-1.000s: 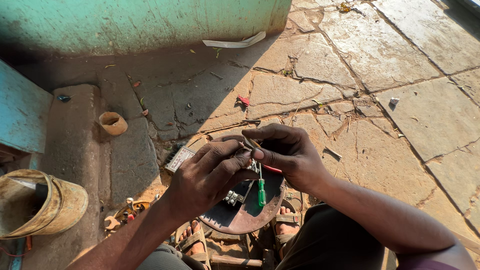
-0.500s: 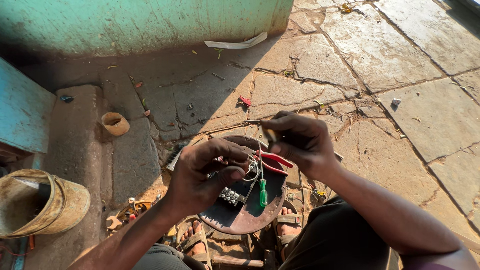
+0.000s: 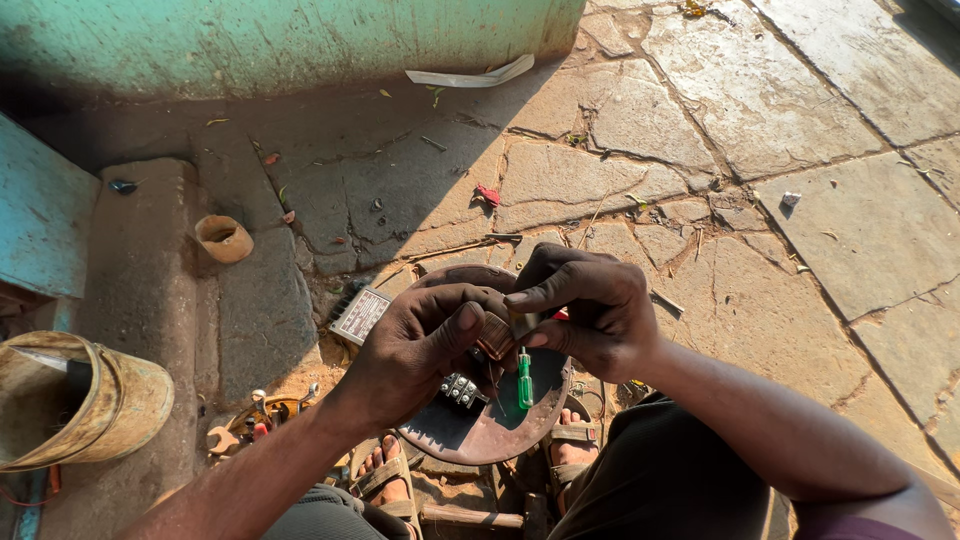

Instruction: The person sits on the ground and uses a screwdriver and pliers to disassemble and adjust a small electronic component with copper coils. They remove parts, manipulate wires, and reassemble the device on a small stool.

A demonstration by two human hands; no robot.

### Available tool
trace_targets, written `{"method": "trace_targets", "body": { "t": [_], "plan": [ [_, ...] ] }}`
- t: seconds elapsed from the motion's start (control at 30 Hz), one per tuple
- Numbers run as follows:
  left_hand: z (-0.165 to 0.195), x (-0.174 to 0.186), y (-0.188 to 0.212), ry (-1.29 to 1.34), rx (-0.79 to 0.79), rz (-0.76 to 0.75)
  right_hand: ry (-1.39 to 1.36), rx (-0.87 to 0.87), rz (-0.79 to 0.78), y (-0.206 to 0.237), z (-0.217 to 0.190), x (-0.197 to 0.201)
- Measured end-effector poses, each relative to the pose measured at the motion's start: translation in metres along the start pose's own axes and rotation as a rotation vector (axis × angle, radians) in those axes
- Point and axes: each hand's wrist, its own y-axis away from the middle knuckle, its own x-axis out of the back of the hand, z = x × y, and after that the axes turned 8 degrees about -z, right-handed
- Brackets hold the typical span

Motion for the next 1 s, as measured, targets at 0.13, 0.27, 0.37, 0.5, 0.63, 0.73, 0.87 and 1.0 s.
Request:
{"method": "trace_targets", "body": {
  "t": [0.13,0.27,0.37,0.5,0.63,0.73,0.87,1.0],
  "plan": [
    [-0.001,0.001,-0.001,0.086,0.013,0.01,-0.338,0.064,0.168,0.003,0.009,0.011],
    [0.008,0.007,0.0,-0.201,-0.038,0.125,-0.381,-0.044,0.397,0.002,0.013,0.016],
    [0.009,-0.002,0.004,-0.554,-0.263,0.123,-0.361,-0.338,0.316,-0.001,0.012,0.006],
    [0.013,-0.01,0.005,-1.234,-0.656,0.117,-0.498,-0.475,0.238,-0.006,0.0,-0.004],
    [0.018,-0.014,0.007,-1.524,-0.735,0.105,-0.685,-0.483,0.224,-0.011,-0.01,-0.013],
    [0.019,-0.016,0.008,-1.605,-0.744,0.079,-0.714,-0.475,0.234,-0.009,-0.013,-0.016],
    [0.018,-0.014,0.008,-1.693,-0.732,0.052,-0.706,-0.474,0.259,-0.002,-0.009,-0.016],
    [0.015,-0.014,0.008,-1.707,-0.723,0.037,-0.734,-0.447,0.294,0.004,-0.003,-0.014]
  ]
}}
